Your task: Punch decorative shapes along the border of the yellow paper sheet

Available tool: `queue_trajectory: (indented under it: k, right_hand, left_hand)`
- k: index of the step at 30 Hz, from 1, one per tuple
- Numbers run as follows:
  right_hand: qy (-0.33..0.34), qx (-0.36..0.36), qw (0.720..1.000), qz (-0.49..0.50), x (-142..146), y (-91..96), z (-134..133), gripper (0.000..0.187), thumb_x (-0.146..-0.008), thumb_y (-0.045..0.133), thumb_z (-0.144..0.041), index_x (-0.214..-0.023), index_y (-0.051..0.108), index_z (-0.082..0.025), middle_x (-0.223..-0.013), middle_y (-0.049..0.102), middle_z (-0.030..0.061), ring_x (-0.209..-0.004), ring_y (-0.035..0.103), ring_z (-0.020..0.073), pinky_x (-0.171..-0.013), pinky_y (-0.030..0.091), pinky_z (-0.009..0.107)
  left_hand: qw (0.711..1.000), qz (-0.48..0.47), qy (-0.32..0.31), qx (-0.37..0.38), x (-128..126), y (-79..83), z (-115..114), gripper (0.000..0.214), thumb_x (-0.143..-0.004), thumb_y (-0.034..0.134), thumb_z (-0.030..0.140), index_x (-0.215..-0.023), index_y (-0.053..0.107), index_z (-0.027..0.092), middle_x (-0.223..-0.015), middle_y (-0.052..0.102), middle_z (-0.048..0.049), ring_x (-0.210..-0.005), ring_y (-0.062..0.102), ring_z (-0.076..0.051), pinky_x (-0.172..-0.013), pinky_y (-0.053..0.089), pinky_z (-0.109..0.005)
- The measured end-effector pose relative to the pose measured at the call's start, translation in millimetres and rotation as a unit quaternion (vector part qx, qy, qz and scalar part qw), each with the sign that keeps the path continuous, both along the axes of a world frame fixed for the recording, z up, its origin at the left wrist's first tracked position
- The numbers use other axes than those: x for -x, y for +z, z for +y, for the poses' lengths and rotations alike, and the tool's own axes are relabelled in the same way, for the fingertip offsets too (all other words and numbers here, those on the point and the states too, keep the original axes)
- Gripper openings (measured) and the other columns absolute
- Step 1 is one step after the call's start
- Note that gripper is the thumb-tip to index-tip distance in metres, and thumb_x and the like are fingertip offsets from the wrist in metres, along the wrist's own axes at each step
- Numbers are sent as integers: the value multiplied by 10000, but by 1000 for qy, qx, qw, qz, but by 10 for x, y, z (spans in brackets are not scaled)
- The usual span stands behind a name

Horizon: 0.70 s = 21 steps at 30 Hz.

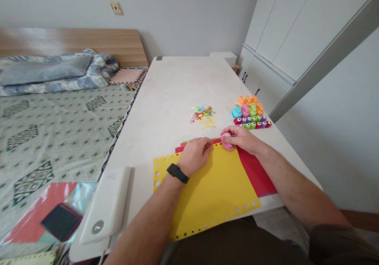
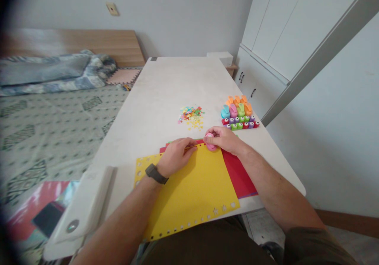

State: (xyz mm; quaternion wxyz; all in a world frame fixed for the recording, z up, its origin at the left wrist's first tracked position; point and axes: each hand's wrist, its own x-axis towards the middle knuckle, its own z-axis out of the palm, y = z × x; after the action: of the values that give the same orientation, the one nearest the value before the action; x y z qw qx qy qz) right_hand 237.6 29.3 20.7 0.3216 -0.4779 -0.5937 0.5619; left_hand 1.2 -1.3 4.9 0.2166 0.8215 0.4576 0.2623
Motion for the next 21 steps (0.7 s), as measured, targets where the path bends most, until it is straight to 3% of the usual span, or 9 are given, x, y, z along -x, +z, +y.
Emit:
queue_trajectory:
  k: [21]
  right_hand:
    - [9,6,1000,27,62,49,-51,437,-743,849,-479,-967,657,-158,-676,663,2,-579,568,130,-572,441,279]
  left_hand:
    - [1000,0,-1,0,-6,-11,8,64,-941,591,208,-968,649,202,-931,725,-24,-855,657,-186,-787,487,-317]
